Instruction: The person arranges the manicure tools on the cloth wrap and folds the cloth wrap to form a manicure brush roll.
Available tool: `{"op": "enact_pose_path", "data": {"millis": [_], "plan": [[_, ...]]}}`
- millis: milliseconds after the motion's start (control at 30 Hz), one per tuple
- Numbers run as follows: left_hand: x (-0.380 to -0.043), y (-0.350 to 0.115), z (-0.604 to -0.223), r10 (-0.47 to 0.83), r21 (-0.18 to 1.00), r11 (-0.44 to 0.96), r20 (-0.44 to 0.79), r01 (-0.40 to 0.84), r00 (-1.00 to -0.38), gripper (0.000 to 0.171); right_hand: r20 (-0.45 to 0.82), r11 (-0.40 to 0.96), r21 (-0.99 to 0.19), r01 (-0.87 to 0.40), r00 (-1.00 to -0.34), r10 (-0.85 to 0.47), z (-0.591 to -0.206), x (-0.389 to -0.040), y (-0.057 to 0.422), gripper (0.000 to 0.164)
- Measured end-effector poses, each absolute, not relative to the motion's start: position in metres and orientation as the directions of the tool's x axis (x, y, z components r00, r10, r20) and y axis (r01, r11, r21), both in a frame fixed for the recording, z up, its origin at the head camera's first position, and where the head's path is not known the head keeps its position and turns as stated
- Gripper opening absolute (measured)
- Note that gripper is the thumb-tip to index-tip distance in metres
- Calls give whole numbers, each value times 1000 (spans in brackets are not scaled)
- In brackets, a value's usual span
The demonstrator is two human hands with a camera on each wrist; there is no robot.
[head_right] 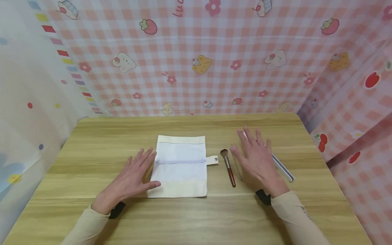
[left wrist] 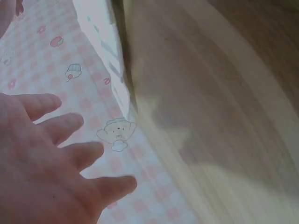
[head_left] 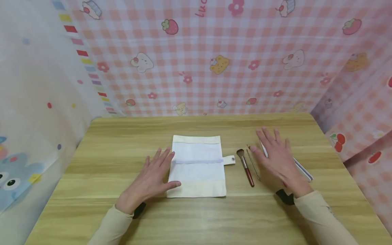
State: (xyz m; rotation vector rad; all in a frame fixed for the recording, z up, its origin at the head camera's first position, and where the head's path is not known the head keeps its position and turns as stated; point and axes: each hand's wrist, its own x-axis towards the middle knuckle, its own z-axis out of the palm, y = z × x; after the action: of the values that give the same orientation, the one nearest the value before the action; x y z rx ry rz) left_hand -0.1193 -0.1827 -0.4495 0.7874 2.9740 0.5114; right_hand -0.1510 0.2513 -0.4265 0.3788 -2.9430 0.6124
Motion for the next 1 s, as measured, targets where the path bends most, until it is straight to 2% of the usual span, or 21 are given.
{"op": "enact_pose_path", "data": {"millis": [367, 600, 1000], "plan": [[-117, -188, -456, 528, 346, 801, -24, 489, -849, 98, 152, 840, -476, -261, -965, -214, -423, -155, 292, 68], [-119, -193, -459, 551, 332, 794, -39, 509, -834, 96, 18, 849, -495, -186, -979, -204, -423, -158, 322, 71], [-120, -193, -460, 565, 333, 788, -58, 518, -823, 95, -135, 892, -443, -92, -977, -168, -429, -165, 352, 79]]}}
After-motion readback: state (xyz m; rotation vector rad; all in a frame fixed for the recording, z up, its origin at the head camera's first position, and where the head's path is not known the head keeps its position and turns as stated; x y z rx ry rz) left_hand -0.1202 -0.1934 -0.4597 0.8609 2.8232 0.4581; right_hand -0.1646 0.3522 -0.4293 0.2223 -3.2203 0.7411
